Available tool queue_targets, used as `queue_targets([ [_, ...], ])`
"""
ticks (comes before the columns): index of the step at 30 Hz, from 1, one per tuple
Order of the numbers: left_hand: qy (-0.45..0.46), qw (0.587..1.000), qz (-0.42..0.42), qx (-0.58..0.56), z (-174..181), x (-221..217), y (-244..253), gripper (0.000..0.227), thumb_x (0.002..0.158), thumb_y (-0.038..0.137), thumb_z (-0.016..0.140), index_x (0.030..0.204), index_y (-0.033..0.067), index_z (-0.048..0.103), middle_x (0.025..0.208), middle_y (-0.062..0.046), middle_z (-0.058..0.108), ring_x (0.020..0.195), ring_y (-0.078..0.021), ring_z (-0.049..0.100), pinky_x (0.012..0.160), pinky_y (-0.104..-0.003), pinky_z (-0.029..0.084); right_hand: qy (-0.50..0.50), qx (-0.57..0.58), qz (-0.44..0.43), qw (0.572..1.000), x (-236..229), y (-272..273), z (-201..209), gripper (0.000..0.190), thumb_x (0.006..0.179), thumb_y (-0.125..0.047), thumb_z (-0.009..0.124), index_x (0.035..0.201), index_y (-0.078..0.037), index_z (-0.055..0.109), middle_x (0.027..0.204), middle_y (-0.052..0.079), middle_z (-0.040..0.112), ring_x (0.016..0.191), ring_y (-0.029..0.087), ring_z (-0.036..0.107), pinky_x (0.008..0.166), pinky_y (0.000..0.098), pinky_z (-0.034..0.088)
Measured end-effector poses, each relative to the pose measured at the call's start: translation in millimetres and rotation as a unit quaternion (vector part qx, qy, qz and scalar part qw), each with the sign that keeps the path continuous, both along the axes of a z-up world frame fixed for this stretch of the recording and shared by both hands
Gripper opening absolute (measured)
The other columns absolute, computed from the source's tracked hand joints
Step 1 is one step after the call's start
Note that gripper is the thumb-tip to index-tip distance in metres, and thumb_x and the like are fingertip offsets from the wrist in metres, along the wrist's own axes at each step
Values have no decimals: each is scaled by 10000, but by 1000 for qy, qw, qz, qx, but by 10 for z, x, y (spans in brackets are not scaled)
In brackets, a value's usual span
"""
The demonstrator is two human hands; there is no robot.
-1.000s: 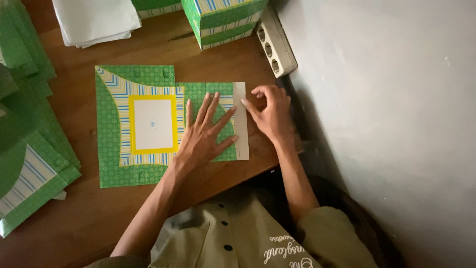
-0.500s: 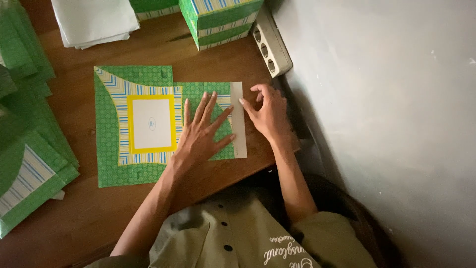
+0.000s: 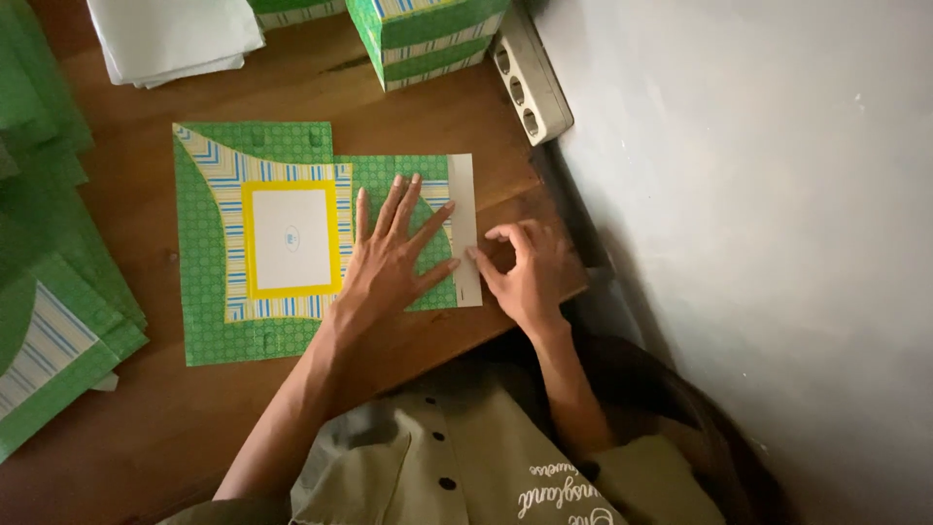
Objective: The person assembles a cardboard box by folding the flaps and securing them with green patterned tape. They handle the box and tape, folding the sides and top flaps to form the box structure.
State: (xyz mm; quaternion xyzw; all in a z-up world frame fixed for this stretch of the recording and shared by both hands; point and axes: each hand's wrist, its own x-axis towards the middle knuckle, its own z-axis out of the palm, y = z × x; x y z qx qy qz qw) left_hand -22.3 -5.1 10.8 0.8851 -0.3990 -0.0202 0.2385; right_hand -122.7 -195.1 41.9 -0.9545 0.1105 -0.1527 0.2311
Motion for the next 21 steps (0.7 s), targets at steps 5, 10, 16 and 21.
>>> queue_targets([
  [5, -8, 1000, 4, 3, 1, -10, -5, 695, 951, 677, 562, 1547, 332, 473, 1692, -143, 257, 1576, -350, 199, 1220, -706, 68, -8, 27, 23, 999, -74, 2, 42, 328, 813, -351, 871, 1035, -209, 676, 945, 5, 614, 943, 269, 654, 843, 482, 478],
  [10, 4, 1000, 1, -5, 7, -2, -3, 682, 961, 674, 547, 1546, 331, 473, 1687, -146, 259, 1576, -348, 194, 1223, -699, 48, 13, 35, 27, 999, -11, -44, -24, 361, 817, -378, 873, 1085, -214, 696, 984, 16, 598, 953, 293, 642, 857, 514, 459],
  [16, 1, 1000, 5, 3, -34, -3, -9, 686, 955, 677, 551, 1550, 347, 465, 1702, -129, 235, 1583, -331, 181, 1229, -691, 37, 24, 38, 22, 999, 231, -77, 88, 234, 895, -285, 810, 1080, -214, 686, 985, 20, 617, 936, 272, 649, 806, 473, 487],
  [21, 5, 1000, 3, 5, -22, -4, 0, 694, 951, 687, 549, 1547, 340, 471, 1696, -142, 246, 1576, -345, 194, 1224, -697, 42, 10, 27, 22, 999, 479, -192, -82, 213, 906, -288, 792, 1073, -222, 678, 974, 4, 620, 919, 253, 648, 789, 461, 494],
])
